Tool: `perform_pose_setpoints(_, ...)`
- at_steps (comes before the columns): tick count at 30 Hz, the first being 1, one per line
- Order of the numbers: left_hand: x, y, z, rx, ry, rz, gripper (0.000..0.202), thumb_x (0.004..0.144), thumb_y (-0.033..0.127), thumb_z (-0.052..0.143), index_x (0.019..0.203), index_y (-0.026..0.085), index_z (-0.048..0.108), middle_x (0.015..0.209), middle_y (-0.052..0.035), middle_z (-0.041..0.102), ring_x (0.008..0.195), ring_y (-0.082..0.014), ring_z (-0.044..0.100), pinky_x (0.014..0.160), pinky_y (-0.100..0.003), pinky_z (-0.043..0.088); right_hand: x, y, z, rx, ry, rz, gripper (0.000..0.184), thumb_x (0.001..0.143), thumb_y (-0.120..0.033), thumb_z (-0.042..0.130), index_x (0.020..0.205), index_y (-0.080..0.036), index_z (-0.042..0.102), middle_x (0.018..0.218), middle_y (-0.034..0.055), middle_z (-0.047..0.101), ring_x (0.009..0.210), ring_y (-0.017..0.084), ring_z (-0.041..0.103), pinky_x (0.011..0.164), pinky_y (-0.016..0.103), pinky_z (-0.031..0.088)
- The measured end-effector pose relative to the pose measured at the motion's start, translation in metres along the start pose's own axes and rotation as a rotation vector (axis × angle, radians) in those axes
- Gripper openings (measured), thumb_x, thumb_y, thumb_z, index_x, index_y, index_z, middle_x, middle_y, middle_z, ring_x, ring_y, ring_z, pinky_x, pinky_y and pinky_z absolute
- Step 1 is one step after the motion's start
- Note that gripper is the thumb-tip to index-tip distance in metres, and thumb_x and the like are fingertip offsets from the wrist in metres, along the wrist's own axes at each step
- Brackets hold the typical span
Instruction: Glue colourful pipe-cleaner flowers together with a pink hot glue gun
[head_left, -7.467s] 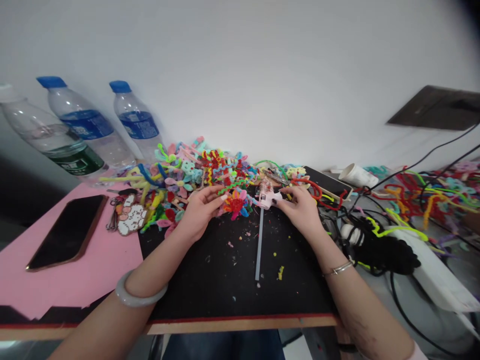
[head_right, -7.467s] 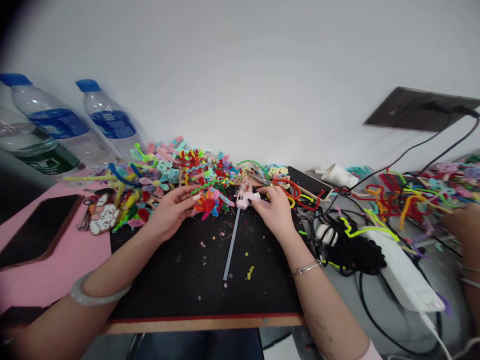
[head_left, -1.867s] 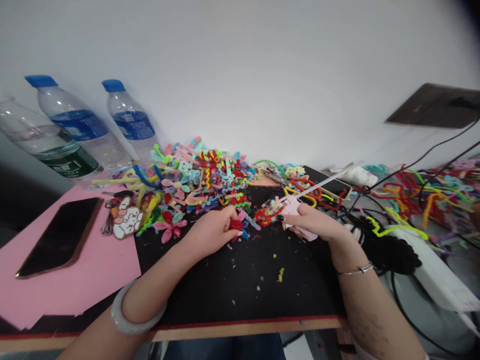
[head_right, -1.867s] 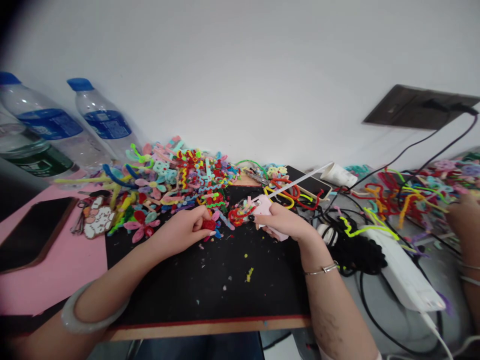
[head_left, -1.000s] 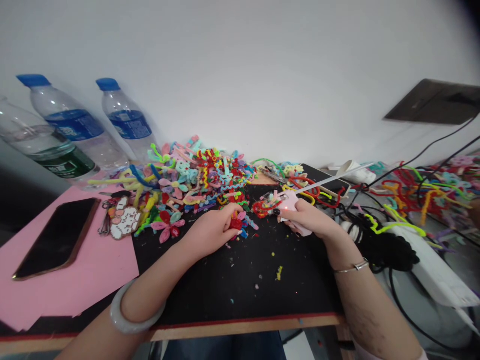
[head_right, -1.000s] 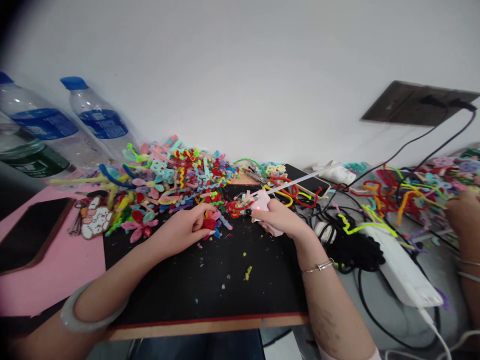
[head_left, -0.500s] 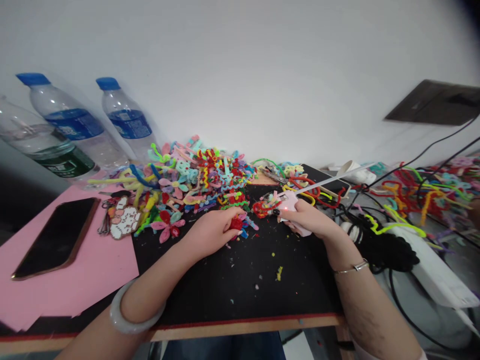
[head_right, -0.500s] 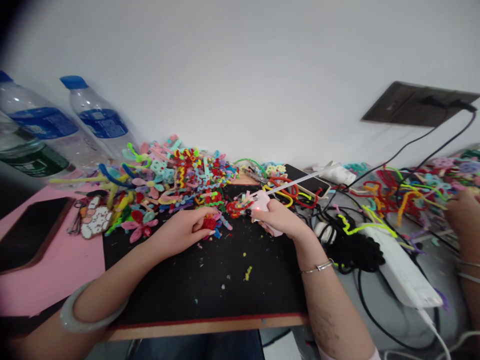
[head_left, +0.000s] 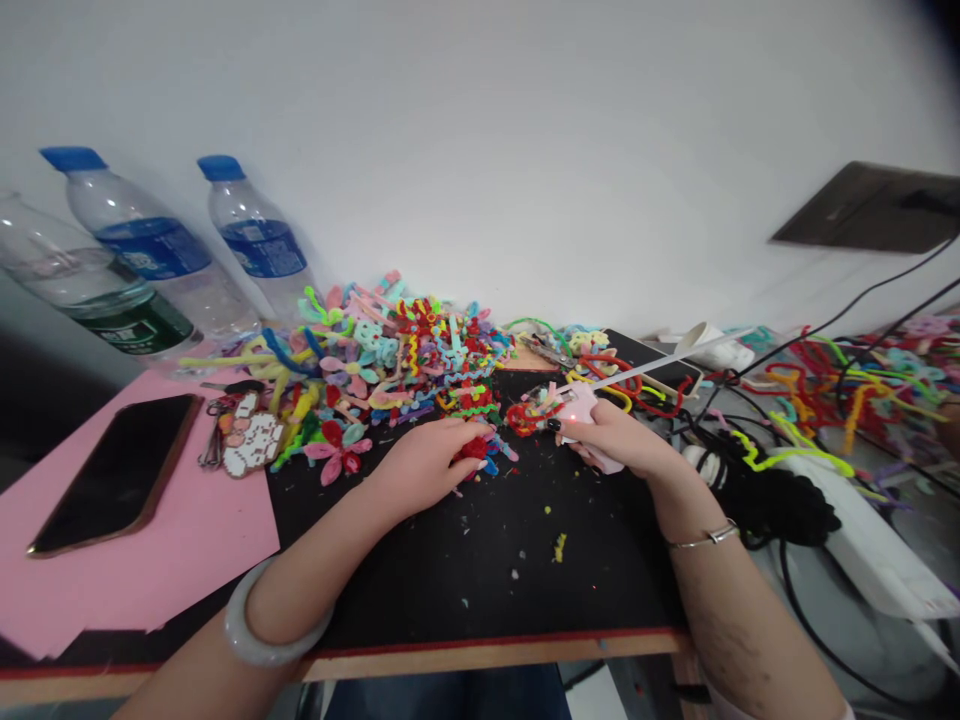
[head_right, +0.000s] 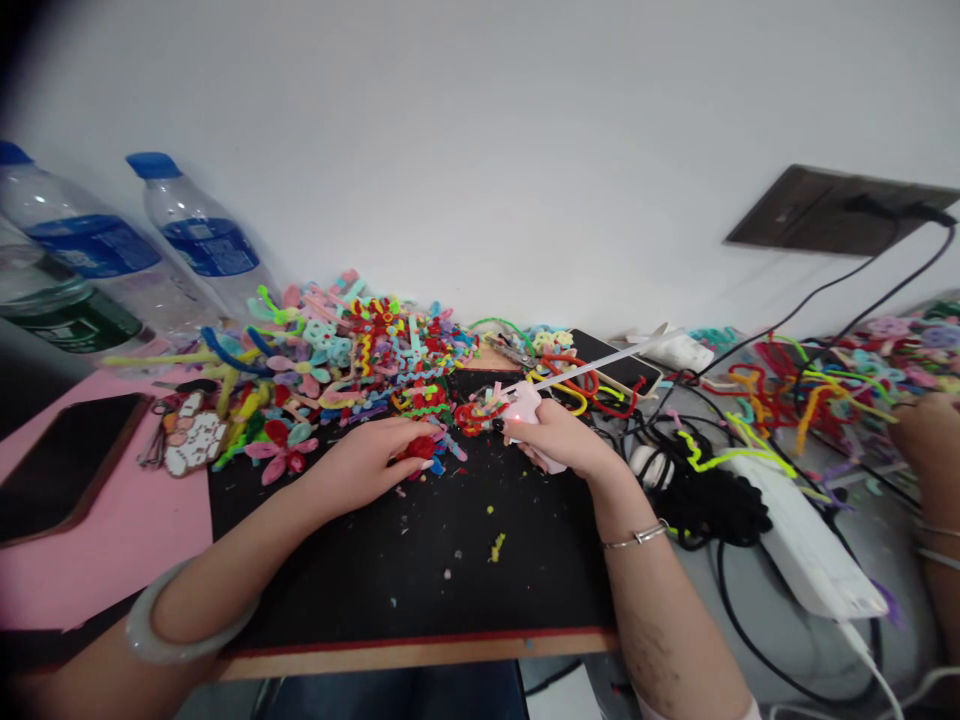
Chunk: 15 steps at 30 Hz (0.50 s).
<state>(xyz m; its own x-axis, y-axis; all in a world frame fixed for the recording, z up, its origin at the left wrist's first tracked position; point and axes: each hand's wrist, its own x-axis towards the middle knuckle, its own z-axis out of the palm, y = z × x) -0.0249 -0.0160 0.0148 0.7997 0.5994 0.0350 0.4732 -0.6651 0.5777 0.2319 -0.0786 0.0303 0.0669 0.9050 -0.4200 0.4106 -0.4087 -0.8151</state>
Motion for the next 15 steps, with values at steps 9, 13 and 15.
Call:
perform_pose_setpoints(9, 0.0, 0.0004, -0.0004, 0.031, -0.012, -0.001, 0.037, 0.083, 0.03, 0.05, 0.12, 0.024, 0.054, 0.112, -0.0056, 0.062, 0.102, -0.0197, 0.056, 0.088, -0.031, 0.042, -0.0019, -0.0008, 0.0002, 0.057, -0.008, 0.012, 0.025, 0.072, -0.037, 0.061, 0.062, -0.017, 0.05, 0.046, -0.0042, 0.049, 0.038, 0.007, 0.044, 0.035, 0.018, 0.036)
perform_pose_setpoints(13, -0.0003, 0.0018, -0.0011, 0.041, -0.016, -0.007, 0.036, 0.084, 0.03, 0.05, 0.119, 0.025, 0.055, 0.11, -0.0052, 0.063, 0.1, -0.0196, 0.057, 0.086, -0.031, 0.042, -0.0035, -0.0023, -0.0001, 0.077, -0.021, 0.005, 0.026, 0.072, -0.04, 0.061, 0.066, -0.015, 0.052, 0.048, -0.0042, 0.049, 0.039, 0.007, 0.044, 0.036, 0.018, 0.036)
perform_pose_setpoints(15, -0.0002, 0.0026, -0.0015, 0.046, -0.014, -0.007, 0.035, 0.084, 0.03, 0.049, 0.118, 0.025, 0.055, 0.11, -0.0051, 0.063, 0.099, -0.0195, 0.057, 0.086, -0.031, 0.042, -0.0043, -0.0029, -0.0004, 0.083, -0.021, 0.011, 0.027, 0.072, -0.04, 0.061, 0.067, -0.015, 0.053, 0.048, -0.0042, 0.049, 0.039, 0.007, 0.044, 0.036, 0.017, 0.036)
